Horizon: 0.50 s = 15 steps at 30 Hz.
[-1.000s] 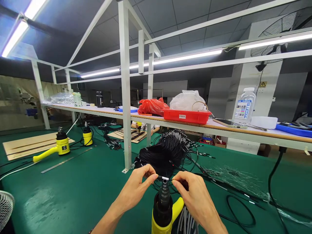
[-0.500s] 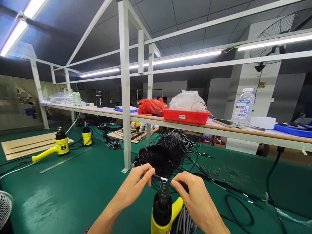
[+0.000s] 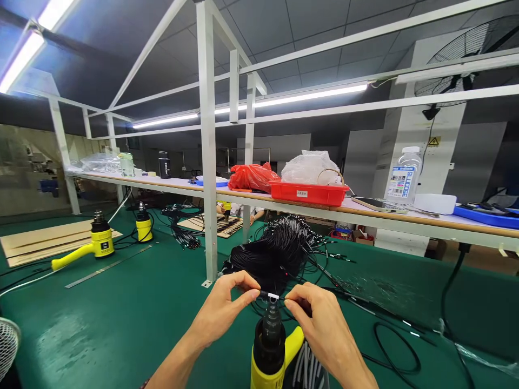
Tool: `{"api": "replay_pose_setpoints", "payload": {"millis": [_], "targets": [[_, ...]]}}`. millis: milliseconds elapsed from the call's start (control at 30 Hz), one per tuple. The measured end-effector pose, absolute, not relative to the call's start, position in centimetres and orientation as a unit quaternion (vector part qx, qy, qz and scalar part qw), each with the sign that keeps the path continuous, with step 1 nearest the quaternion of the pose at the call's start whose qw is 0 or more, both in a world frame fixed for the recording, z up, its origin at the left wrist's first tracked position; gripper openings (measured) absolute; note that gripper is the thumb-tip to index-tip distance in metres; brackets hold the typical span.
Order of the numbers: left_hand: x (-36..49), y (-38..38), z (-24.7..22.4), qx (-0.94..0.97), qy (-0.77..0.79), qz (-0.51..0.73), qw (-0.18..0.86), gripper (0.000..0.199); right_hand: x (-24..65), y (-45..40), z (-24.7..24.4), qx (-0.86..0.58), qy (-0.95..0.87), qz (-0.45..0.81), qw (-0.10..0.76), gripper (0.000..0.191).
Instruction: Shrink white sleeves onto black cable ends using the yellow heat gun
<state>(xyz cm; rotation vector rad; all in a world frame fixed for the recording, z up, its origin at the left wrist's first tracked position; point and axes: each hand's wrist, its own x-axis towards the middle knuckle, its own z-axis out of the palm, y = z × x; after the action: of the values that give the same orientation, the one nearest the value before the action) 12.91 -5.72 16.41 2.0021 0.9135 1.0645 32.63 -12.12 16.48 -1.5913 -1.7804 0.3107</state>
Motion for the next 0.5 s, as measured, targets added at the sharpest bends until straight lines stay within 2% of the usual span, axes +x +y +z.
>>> {"api": "replay_pose_setpoints", "payload": {"millis": [500], "targets": [[13.26, -5.05, 15.99, 0.768, 0.322, 0.451, 0.323, 0.015, 32.75, -11.73, 16.15, -0.625, -0.685, 0.094, 0.362, 0.017]]}}
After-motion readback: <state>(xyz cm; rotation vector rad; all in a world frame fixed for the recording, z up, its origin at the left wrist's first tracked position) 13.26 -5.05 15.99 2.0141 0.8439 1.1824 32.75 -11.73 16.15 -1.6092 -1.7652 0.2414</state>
